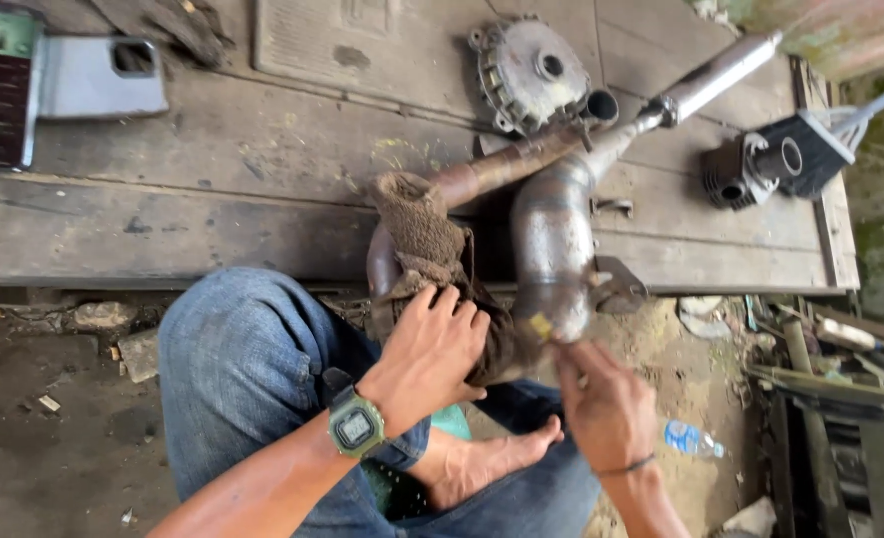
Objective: Brushing and cleaning a motorcycle exhaust pipe with a small brush and cloth, followed by inspecting and manipulating a curved pipe section.
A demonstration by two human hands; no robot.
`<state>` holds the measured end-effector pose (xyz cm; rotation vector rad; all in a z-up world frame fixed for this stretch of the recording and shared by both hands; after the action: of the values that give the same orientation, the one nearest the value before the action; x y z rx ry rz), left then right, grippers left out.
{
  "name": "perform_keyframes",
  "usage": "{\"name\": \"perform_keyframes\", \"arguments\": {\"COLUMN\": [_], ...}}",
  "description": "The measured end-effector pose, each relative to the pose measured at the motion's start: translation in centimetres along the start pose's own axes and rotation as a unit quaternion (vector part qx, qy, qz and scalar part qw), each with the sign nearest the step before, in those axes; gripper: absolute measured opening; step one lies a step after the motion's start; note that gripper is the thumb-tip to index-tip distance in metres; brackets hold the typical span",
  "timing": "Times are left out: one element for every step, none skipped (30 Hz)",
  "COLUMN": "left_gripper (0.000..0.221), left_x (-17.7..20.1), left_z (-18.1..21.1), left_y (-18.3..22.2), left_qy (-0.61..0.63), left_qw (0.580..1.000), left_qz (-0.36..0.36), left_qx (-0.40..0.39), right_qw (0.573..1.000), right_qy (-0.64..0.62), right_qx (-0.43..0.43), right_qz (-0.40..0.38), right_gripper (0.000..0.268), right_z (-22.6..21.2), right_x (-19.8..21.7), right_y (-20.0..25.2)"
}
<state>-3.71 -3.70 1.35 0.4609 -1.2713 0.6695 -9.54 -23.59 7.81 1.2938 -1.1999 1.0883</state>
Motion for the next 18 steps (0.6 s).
{"name": "perform_keyframes", "arguments": {"left_gripper": [0.082,0.084,0.087,0.087,0.088,0.089,0.089,0.087,0.085,0.085,0.086,0.086,0.086,0.087,0.087,0.087,0.087,0.086], "left_x": [-0.2,-0.3,-0.2,-0.1,-0.3,-0.5,-0.6,-0.7,-0.6,-0.5,-0.3,-0.2,-0.3,-0.3,-0.4,-0.4,-0.2,-0.1], "left_z": [0.3,0.6,0.1,-0.2,-0.1,0.1,0.3,0.3,0.0,0.3,0.2,0.2,0.2,0.2,0.1,0.4,0.4,0.3], "left_y": [0.2,0.4,0.0,-0.3,-0.2,-0.2,-0.2,-0.2,-0.5,-0.3,-0.4,-0.4,-0.5,-0.6,-0.5,-0.3,-0.4,-0.5], "left_qy": [0.004,0.004,-0.009,-0.016,-0.017,-0.017,-0.014,-0.012,-0.016,-0.018,-0.005,0.008,0.010,0.003,-0.005,-0.005,-0.007,-0.008], "left_qw": [1.000,1.000,1.000,1.000,1.000,1.000,1.000,1.000,1.000,1.000,1.000,1.000,1.000,1.000,1.000,1.000,1.000,1.000], "left_qz": [-0.005,-0.006,0.003,0.008,0.000,-0.008,-0.012,-0.011,-0.006,-0.007,-0.015,-0.023,-0.025,-0.018,-0.012,-0.015,-0.018,-0.021], "left_qx": [-0.005,-0.005,0.003,0.005,0.003,0.000,-0.007,-0.003,0.005,0.002,0.005,0.008,0.004,0.003,0.006,0.007,0.007,0.008], "right_qw": [1.000,0.998,0.991,0.990,0.992,0.993,0.994,0.993,0.991,0.991,0.992,0.993,0.993,0.990,0.985,0.985,0.990,0.993], "right_qy": [0.000,-0.042,-0.084,-0.086,-0.073,-0.060,-0.060,-0.053,-0.047,-0.048,-0.052,-0.056,-0.056,-0.058,-0.062,-0.064,-0.042,-0.020], "right_qx": [-0.007,0.035,0.089,0.094,0.079,0.064,0.055,0.035,0.020,0.017,0.039,0.062,0.058,0.031,0.008,0.007,0.014,0.020], "right_qz": [-0.005,0.021,0.059,0.066,0.070,0.075,0.072,0.096,0.125,0.127,0.106,0.086,0.085,0.123,0.160,0.158,0.134,0.111], "right_gripper": [0.020,0.015,0.032,0.032,0.020,0.015,0.015,0.014,0.014,0.014,0.014,0.015,0.015,0.014,0.014,0.014,0.012,0.009], "right_z": [0.4,0.5,0.6,0.7,0.8,1.0,1.3,1.7,2.1,2.0,1.9,1.7,1.4,1.1,0.8,0.5,0.2,-0.1], "right_x": [-0.8,-1.3,-1.9,-2.2,-2.5,-2.8,-3.0,-3.0,-3.1,-3.7,-4.3,-5.0,-4.0,-3.0,-2.0,-2.3,-2.6,-3.0], "right_y": [1.2,2.4,2.3,2.4,3.1,3.8,3.9,4.1,3.5,4.6,5.1,5.6,4.9,4.3,3.5,4.4,4.7,5.0]}}
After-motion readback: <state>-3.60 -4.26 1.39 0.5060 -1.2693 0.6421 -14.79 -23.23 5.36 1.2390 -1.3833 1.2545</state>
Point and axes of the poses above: each hand's wrist, its own y-axis away from the middle knuckle, its own x-axis out of the back of the hand, z = x × y, the point moved 2 cm from there along -y, towards the middle knuckle, and after that the axes turned 3 degrees about -z, right-handed, at the moved point
